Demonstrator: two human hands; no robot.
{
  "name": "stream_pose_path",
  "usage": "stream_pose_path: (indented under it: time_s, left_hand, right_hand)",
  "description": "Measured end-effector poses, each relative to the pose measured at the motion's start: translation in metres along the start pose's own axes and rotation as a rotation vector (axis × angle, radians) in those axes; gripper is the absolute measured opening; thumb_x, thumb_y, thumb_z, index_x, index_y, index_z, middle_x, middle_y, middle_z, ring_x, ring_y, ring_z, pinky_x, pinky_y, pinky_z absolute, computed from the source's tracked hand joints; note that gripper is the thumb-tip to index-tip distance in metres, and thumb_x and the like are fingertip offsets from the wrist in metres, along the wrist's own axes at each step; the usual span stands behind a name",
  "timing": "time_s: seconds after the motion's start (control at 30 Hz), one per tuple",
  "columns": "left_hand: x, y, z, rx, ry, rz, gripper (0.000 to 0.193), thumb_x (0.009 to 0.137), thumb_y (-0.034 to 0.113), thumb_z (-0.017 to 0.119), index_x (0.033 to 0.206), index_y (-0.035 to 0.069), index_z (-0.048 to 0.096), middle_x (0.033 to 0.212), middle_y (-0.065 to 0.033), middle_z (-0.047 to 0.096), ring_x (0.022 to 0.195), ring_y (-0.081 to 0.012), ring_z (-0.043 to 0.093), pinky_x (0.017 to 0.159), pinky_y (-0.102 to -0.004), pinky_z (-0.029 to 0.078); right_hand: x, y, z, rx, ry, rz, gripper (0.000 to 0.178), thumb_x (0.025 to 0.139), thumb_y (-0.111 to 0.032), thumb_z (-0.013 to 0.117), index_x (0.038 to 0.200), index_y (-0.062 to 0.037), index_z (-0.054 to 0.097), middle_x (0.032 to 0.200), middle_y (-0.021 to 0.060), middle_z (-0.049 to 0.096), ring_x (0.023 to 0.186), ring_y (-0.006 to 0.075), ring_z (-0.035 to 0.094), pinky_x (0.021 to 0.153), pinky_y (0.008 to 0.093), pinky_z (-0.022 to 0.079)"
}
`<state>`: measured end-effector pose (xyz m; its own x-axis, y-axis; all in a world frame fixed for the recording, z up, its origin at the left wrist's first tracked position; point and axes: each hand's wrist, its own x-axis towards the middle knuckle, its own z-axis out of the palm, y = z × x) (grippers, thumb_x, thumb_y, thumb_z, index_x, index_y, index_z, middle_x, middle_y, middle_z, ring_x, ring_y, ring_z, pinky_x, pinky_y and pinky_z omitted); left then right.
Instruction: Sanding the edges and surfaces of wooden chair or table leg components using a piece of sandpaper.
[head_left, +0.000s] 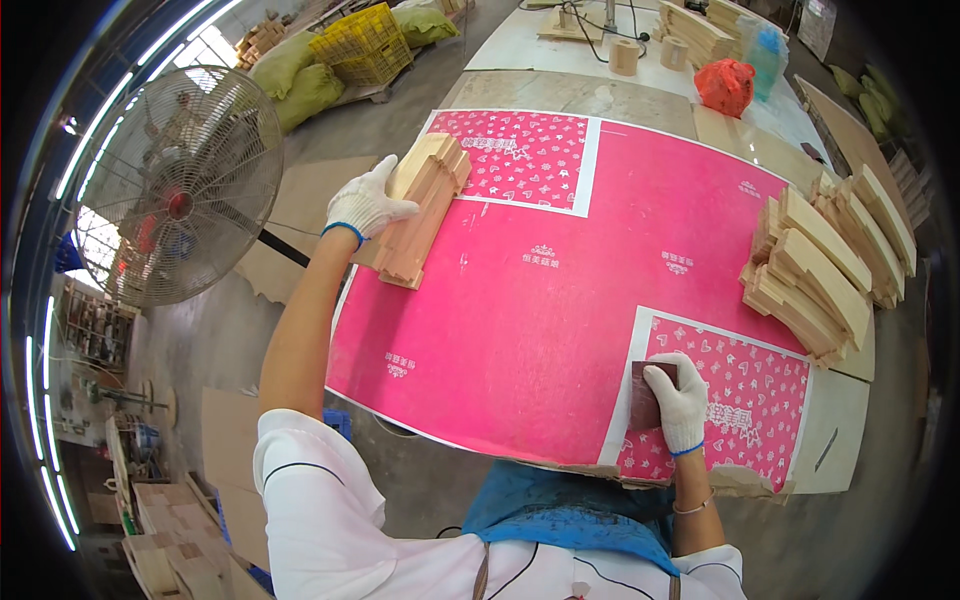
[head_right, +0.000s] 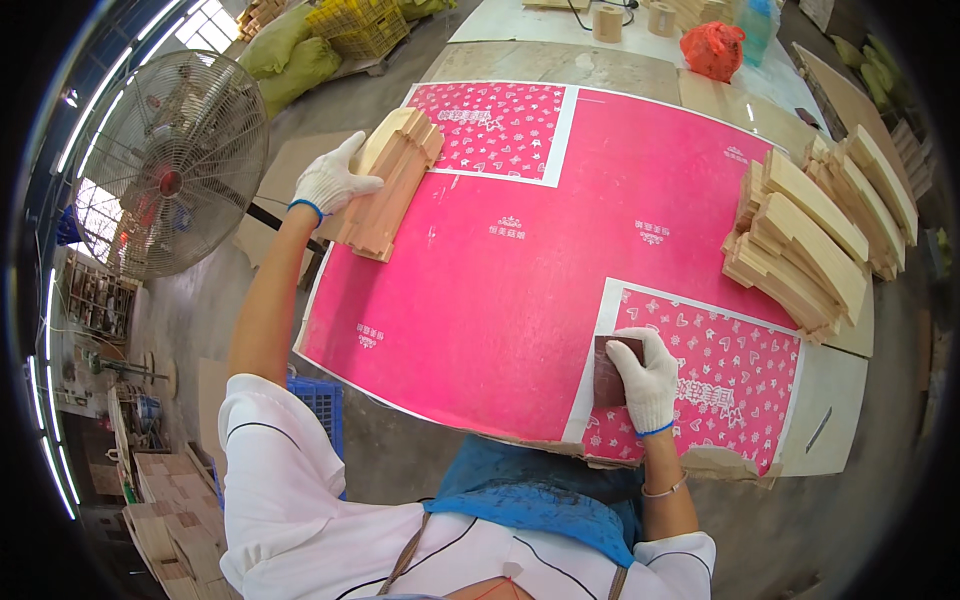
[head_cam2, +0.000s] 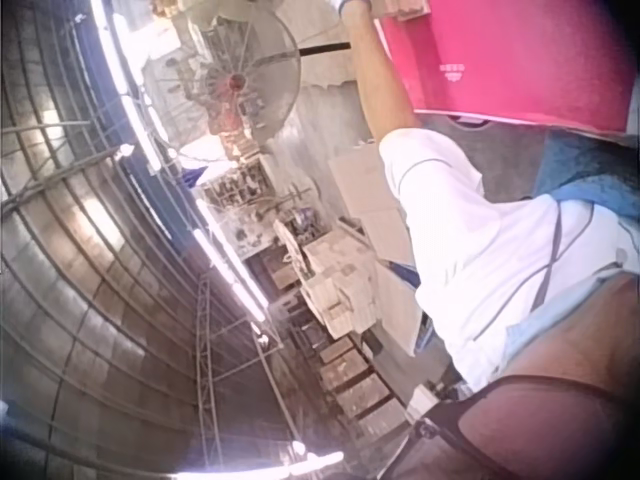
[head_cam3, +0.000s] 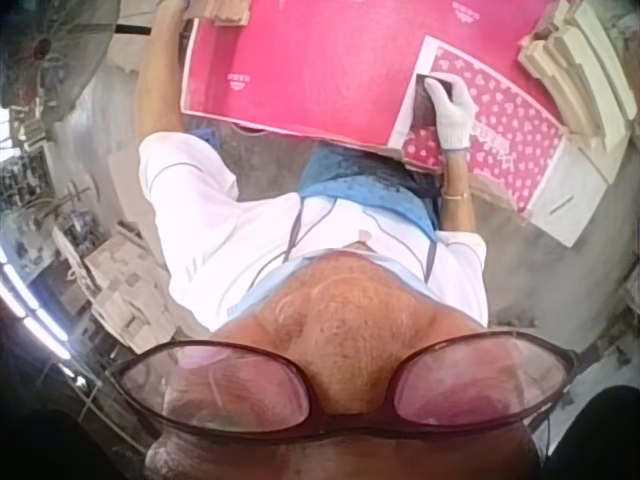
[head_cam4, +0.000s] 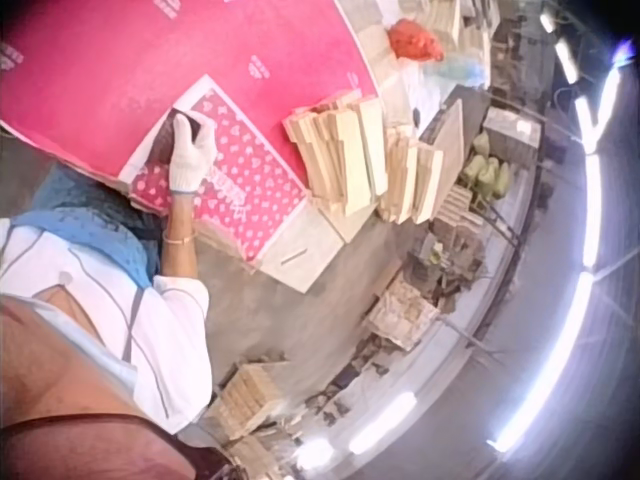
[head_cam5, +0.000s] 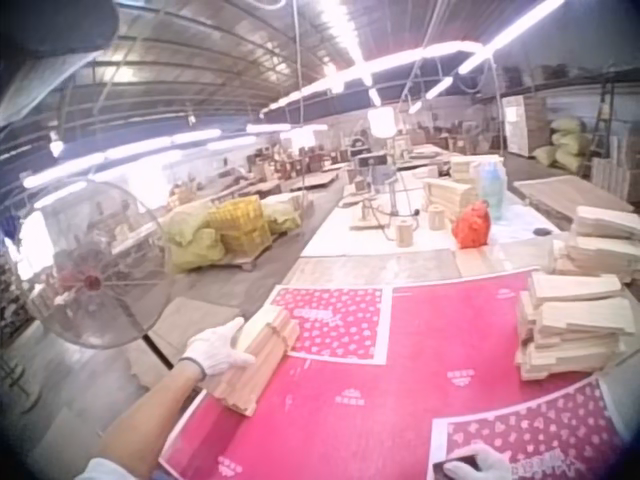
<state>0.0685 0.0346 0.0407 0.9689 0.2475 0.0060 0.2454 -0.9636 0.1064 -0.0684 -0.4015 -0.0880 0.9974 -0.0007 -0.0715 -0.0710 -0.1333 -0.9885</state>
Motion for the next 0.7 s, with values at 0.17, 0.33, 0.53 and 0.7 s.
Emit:
stream_pose_path:
  time_s: [0.17,0.33,0.53,0.7]
  left_hand:
    - [-0.001,-0.001,0.003,-0.01,0.04,0.003,0.091,0.068,0.045,0.075,0.149,0.015,0.043,0.132,-0.0197,0.061,0.119,-0.0358,0.06,0.1,-0.043,0.046]
    - [-0.002,-0.009,0.006,-0.009,0.075,0.014,0.086,0.071,0.044,0.073,0.147,0.016,0.046,0.132,-0.0182,0.062,0.119,-0.0342,0.06,0.1,-0.0428,0.047]
    - [-0.008,0.002,0.022,0.028,0.209,0.003,0.069,0.078,0.043,0.062,0.143,0.022,0.048,0.12,-0.0157,0.065,0.109,-0.0344,0.064,0.093,-0.047,0.051]
    - [-0.015,0.015,0.017,0.009,0.122,-0.059,0.065,0.082,0.044,0.059,0.142,0.022,0.05,0.122,-0.0137,0.063,0.113,-0.0323,0.061,0.096,-0.0447,0.048]
  right_hand:
    - [0.001,0.004,0.0,-0.023,-0.022,-0.022,0.02,0.089,-0.013,0.068,0.102,0.0016,0.067,0.092,0.0061,0.07,0.086,0.0102,0.063,0.078,0.0266,0.051]
    - [0.022,-0.027,0.024,-0.146,-0.076,-0.039,0.024,0.089,-0.019,0.068,0.104,0.0002,0.067,0.095,0.0089,0.07,0.088,0.0135,0.065,0.081,0.0291,0.051]
    - [0.12,-0.071,0.113,-0.044,-0.319,-0.133,0.039,0.088,-0.036,0.067,0.105,-0.0005,0.067,0.096,0.0122,0.071,0.091,0.0179,0.066,0.084,0.0315,0.051]
    - [0.181,-0.097,0.201,-0.245,-0.22,-0.42,0.035,0.085,-0.037,0.066,0.101,-0.0063,0.068,0.096,0.0171,0.071,0.09,0.0313,0.069,0.08,0.0401,0.053]
